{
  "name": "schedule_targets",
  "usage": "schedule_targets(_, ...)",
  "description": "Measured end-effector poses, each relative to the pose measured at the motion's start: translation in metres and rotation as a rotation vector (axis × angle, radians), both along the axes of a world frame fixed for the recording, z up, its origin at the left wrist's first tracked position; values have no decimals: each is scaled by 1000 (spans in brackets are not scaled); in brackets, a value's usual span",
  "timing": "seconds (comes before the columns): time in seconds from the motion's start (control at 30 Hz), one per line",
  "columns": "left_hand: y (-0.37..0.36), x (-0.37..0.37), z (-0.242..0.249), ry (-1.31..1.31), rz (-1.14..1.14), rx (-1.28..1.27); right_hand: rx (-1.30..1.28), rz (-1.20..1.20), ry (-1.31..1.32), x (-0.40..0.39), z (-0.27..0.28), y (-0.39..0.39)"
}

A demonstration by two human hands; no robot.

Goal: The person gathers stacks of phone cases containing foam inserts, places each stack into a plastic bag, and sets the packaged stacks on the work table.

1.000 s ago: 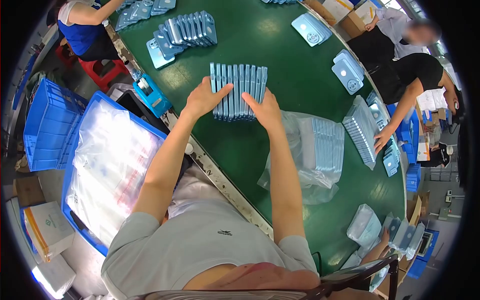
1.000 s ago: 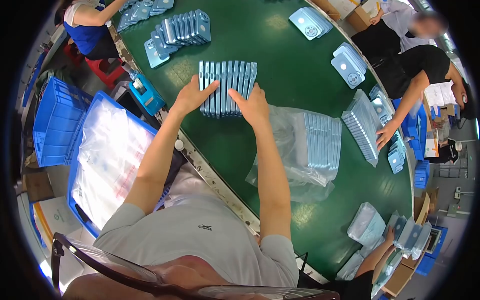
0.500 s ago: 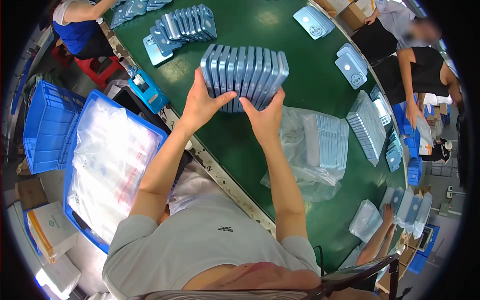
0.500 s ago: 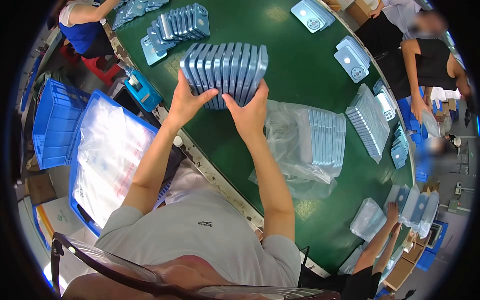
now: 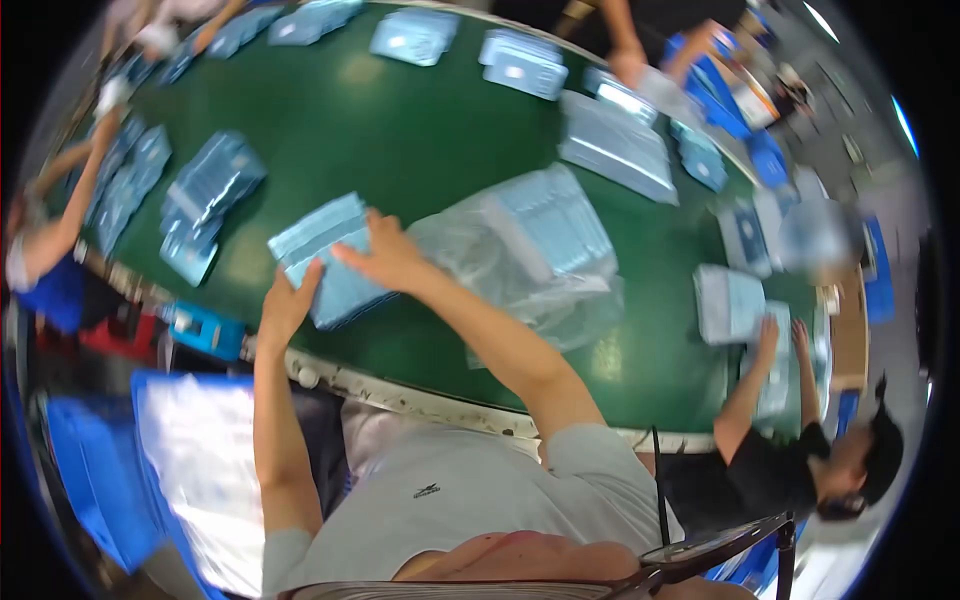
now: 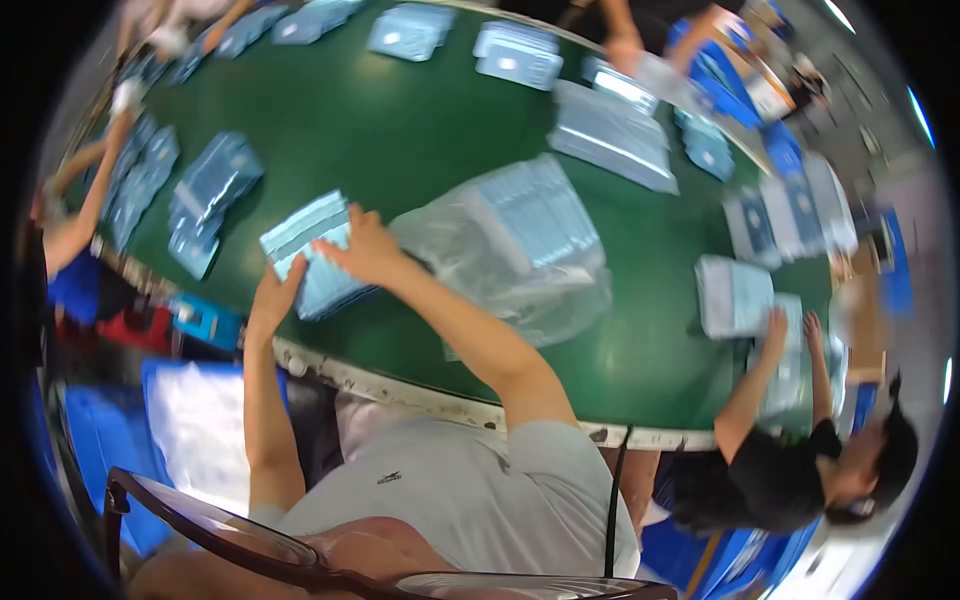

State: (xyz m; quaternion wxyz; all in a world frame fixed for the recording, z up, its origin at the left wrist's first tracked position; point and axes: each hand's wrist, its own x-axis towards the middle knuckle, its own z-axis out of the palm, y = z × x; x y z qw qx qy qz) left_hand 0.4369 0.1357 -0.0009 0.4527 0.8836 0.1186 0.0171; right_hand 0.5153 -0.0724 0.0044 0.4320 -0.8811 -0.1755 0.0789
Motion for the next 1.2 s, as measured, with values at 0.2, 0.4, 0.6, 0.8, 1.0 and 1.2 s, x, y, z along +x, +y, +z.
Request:
schedule_targets(0.2,-8,-37,89,-132,-155,-483,661,184,421,20,96,-42)
schedule_targets(0.4,-40,-52,8,-240,-193,-38,228,115,188,37,67,-76)
schedule_targets(0.6,-58,-56,-14,-213,-144,27,-453,209,-211,-24,68,-41)
schedule_targets(0.8,-46,-49,-27,-178,-202,-166,-557,50,-351,-56,39,-13)
schedule_targets(1.0,-39,-48,-40,-96,-199,-456,-612,-17,-216,-66,56,-2)
schedule_targets(1.2,-57,-55,-20,-19,-51,-609,-598,-100,-201,-74,61,1)
